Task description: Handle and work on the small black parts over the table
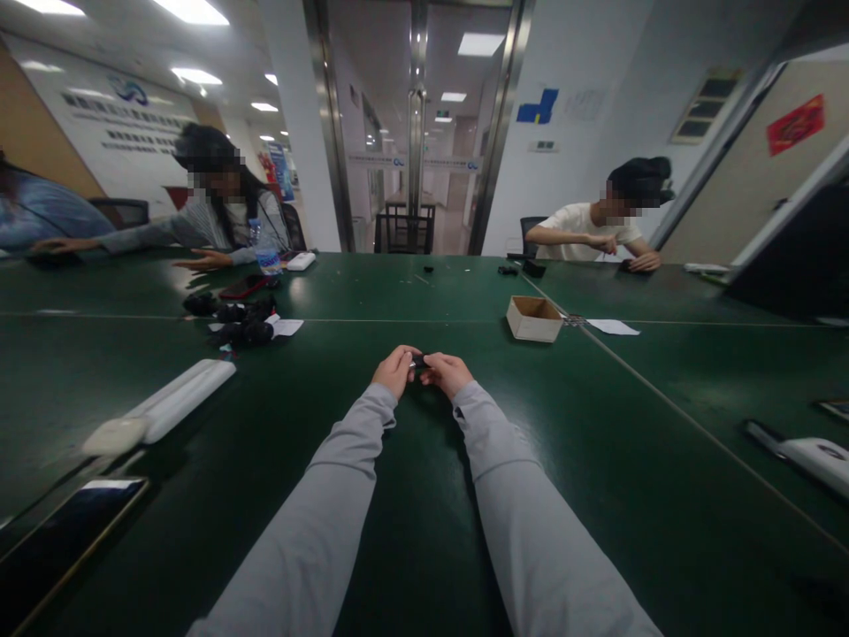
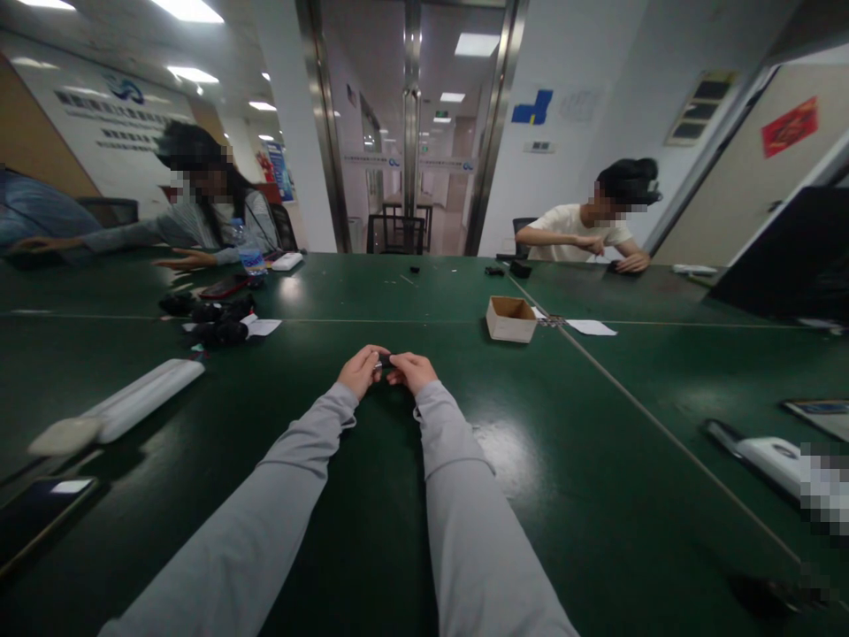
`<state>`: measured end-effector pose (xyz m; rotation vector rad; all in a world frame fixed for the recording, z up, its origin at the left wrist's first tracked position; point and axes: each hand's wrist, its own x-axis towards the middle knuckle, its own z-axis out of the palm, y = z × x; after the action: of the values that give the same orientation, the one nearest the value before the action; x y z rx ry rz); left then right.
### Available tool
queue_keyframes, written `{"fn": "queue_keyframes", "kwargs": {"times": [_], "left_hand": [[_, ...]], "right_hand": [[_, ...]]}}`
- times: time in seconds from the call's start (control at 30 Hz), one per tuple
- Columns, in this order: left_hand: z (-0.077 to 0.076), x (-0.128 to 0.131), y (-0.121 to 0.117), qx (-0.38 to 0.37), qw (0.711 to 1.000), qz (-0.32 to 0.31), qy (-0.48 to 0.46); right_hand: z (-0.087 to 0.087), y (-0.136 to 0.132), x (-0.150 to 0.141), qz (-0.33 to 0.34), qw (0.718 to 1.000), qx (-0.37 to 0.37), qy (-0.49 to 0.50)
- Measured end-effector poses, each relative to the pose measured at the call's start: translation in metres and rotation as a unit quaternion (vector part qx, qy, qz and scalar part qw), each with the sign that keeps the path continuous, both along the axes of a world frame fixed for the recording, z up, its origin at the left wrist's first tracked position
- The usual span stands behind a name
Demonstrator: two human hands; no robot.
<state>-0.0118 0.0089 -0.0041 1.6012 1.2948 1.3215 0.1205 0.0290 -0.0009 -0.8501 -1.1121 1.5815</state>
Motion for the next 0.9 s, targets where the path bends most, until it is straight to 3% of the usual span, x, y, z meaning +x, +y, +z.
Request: {"fn": "queue_keyframes", "kwargs": {"times": [0.27, 0.47, 0.9], "left_hand": [[-0.0007, -0.0001, 0.0016, 0.037, 0.999, 0.019, 0.013], [0.0014, -0.0011, -0.0001, -0.001, 1.0, 0.001, 0.0], [0.0015, -0.0021, 0.0, 0.006, 1.0, -0.004, -0.001]], "right_hand": [[0.0009, -0.0007, -0.0007, -0.007, 1.0, -0.005, 0.018], [0.0, -0.0003, 0.0002, -0.004, 1.0, -0.002, 0.015], [0.0008, -0.0011, 0.0006, -0.006, 1.0, -0.004, 0.018]]}}
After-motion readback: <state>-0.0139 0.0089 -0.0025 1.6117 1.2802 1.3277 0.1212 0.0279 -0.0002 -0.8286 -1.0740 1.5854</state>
